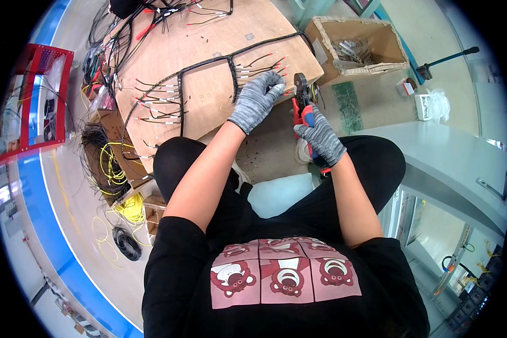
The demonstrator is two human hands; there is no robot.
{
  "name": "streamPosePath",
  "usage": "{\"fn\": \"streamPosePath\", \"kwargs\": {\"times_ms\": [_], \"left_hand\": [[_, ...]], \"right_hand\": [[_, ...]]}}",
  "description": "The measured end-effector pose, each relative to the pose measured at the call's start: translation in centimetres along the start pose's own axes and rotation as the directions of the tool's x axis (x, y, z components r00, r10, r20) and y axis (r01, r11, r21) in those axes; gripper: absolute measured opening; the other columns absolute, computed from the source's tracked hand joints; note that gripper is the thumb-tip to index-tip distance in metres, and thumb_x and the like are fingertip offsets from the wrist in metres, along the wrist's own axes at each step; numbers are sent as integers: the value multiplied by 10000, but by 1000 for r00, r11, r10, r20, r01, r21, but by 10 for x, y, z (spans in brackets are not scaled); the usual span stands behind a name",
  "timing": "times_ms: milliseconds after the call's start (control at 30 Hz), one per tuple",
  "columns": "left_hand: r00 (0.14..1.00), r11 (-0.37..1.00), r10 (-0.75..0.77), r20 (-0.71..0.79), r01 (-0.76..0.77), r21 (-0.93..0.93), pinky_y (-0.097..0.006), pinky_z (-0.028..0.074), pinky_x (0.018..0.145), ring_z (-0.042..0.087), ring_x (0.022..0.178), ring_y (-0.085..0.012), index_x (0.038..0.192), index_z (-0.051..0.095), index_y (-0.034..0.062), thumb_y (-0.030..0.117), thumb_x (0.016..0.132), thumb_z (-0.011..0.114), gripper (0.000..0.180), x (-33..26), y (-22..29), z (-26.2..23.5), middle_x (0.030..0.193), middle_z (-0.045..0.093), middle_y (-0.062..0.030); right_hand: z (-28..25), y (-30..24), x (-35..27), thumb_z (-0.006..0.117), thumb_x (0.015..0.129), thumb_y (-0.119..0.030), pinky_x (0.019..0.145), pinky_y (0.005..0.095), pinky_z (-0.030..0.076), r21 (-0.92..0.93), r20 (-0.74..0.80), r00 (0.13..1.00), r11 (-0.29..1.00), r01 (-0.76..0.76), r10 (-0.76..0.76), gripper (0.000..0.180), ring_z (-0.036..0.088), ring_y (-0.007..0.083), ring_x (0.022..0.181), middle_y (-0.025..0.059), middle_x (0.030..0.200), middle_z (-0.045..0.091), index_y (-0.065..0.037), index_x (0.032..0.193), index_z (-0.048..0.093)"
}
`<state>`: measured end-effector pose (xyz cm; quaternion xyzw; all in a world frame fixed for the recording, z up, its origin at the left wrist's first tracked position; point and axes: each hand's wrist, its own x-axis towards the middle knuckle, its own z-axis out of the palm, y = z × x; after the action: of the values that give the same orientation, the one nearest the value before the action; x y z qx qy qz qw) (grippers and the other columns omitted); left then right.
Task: The person sits on the floor and works on a wiring harness laid out on a cardboard sheet. They strip wire ends, insert connectors, and use pliers to crimp connections. Another person works on a similar harness nearby.
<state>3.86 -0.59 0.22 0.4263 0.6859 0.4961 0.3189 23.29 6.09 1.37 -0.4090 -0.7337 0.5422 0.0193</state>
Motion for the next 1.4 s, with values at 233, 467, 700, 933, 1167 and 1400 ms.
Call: {"fn": "streamPosePath", "kwargs": {"times_ms": [233,467,700,933,1167,1400], "left_hand": [[998,988,-21,54,12,155,-313,484,758,630,808,-221,1009,587,2,200,879,583,237,-4,8,-3,880,647,-148],[997,967,49,63,-63,247,-365,484,757,620,837,-318,982,596,-2,192,863,576,229,-6,10,-6,903,634,-187],[993,941,86,83,-108,320,-403,470,746,595,843,-360,925,593,7,219,861,572,222,-5,10,-4,870,615,-191],[992,946,12,123,-51,321,-410,464,726,588,828,-364,913,574,13,211,864,569,204,-4,8,-5,854,609,-190],[991,935,75,109,-108,338,-414,462,731,584,835,-365,912,574,12,211,871,559,204,-5,8,-4,858,605,-191],[993,945,48,107,-80,317,-402,469,750,591,844,-356,942,588,10,182,858,567,192,-4,9,-5,880,615,-189]], "right_hand": [[-3,13,9,709,705,-223,883,346,431,-110,-4,1000,994,3,-4,780,538,311,1027,211,1163,509,6,1346,327],[1,-3,3,687,734,-211,882,333,427,39,118,993,999,20,-24,751,536,286,1013,196,1125,527,22,1344,316],[3,2,3,658,713,-142,850,340,434,-94,79,990,988,125,-117,732,533,300,945,198,1058,524,-18,1352,321],[6,-16,-2,652,683,-167,831,356,434,-153,56,998,988,33,-25,740,531,311,911,200,1019,523,-18,1336,339],[2,-20,-2,634,675,-163,813,357,441,-241,101,995,970,34,-10,745,547,328,886,212,994,542,-20,1341,332],[7,-18,-3,634,682,-181,788,380,449,-210,32,998,976,53,-47,721,555,339,829,201,942,544,4,1315,343]]}}
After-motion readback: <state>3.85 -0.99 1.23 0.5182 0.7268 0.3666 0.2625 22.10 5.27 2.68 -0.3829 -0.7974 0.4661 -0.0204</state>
